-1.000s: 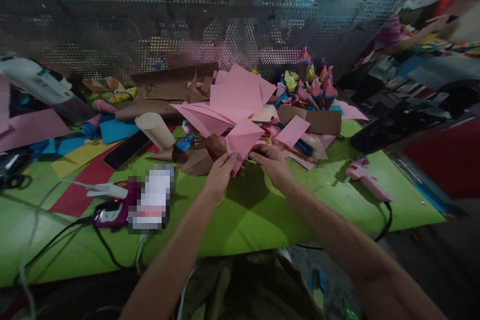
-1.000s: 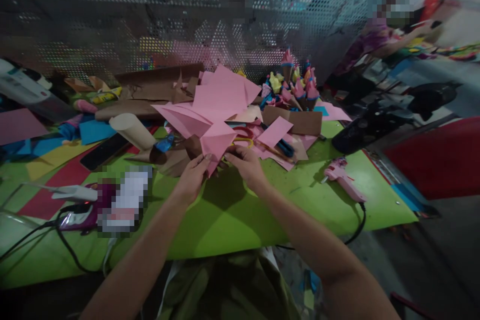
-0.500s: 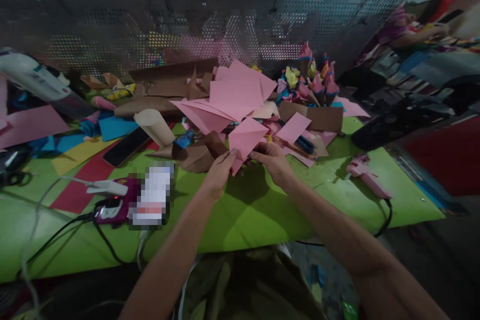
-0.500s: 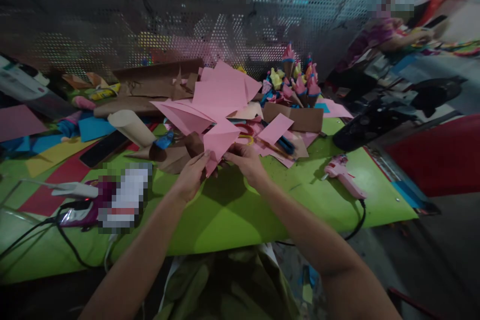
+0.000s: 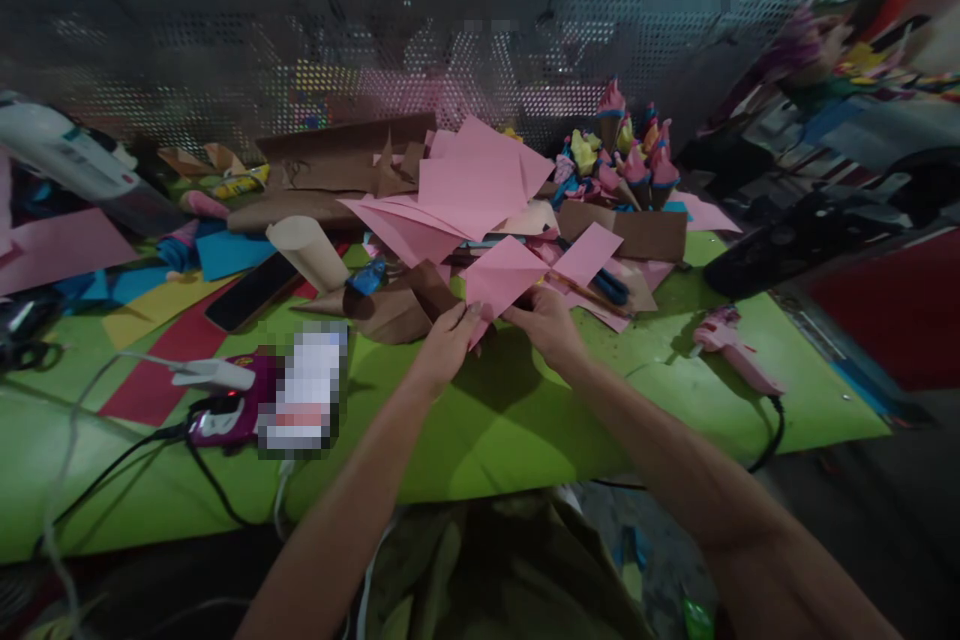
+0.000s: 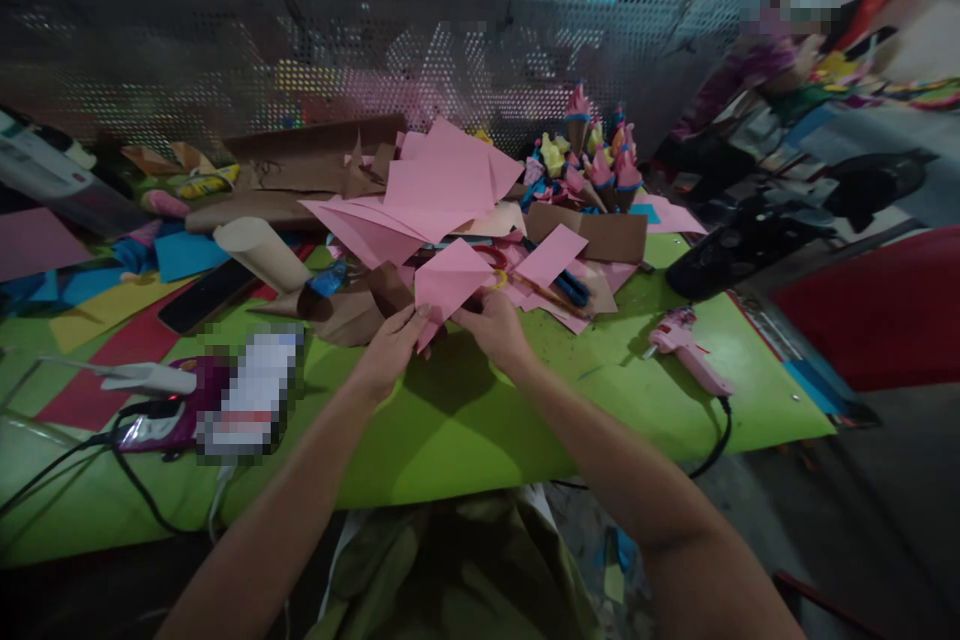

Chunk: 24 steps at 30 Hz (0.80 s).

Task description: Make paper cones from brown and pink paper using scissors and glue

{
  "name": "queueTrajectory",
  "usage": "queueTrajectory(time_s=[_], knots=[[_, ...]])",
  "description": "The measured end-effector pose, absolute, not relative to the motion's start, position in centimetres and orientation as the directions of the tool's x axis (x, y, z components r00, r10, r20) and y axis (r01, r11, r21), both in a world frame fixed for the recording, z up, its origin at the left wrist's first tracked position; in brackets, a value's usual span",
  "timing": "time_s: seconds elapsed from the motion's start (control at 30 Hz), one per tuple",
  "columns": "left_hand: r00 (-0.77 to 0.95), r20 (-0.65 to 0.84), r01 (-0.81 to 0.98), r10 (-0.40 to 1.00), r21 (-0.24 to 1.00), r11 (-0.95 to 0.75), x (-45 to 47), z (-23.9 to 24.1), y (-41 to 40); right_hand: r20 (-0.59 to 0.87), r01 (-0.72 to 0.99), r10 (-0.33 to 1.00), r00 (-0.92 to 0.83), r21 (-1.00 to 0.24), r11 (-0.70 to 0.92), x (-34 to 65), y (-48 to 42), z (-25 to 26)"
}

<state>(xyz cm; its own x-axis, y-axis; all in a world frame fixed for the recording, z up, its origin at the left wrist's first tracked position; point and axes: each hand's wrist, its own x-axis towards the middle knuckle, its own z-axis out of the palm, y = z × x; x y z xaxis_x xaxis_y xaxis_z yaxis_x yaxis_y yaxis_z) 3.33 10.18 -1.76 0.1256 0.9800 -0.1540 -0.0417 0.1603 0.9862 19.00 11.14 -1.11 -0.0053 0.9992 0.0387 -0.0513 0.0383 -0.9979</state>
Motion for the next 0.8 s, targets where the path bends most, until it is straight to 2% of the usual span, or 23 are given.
queueTrajectory(time_s=[0.27,0.4,0.6,0.8], knots=[[0.239,-0.102,-0.002,0.966,0.994,0.106,3.7,-0.7,9.9,0.048,-0.035,0.999,-0.019,-0.998,0.048,19.0,11.0,-1.0],[0.191,-0.131,-0.079,0.973,0.986,0.149,3.8,-0.4,10.0,0.030,-0.063,0.999,-0.023,-0.998,0.029,19.1,11.0,-1.1],[0.170,-0.210,-0.207,0.963,0.948,0.243,3.7,-0.2,10.2,0.123,0.013,0.989,-0.080,-0.992,0.124,19.2,10.6,-0.6],[0.195,-0.274,-0.290,0.942,0.901,0.322,3.7,-0.3,10.3,0.183,0.110,0.983,-0.028,-0.976,0.185,19.0,10.3,-0.4]])
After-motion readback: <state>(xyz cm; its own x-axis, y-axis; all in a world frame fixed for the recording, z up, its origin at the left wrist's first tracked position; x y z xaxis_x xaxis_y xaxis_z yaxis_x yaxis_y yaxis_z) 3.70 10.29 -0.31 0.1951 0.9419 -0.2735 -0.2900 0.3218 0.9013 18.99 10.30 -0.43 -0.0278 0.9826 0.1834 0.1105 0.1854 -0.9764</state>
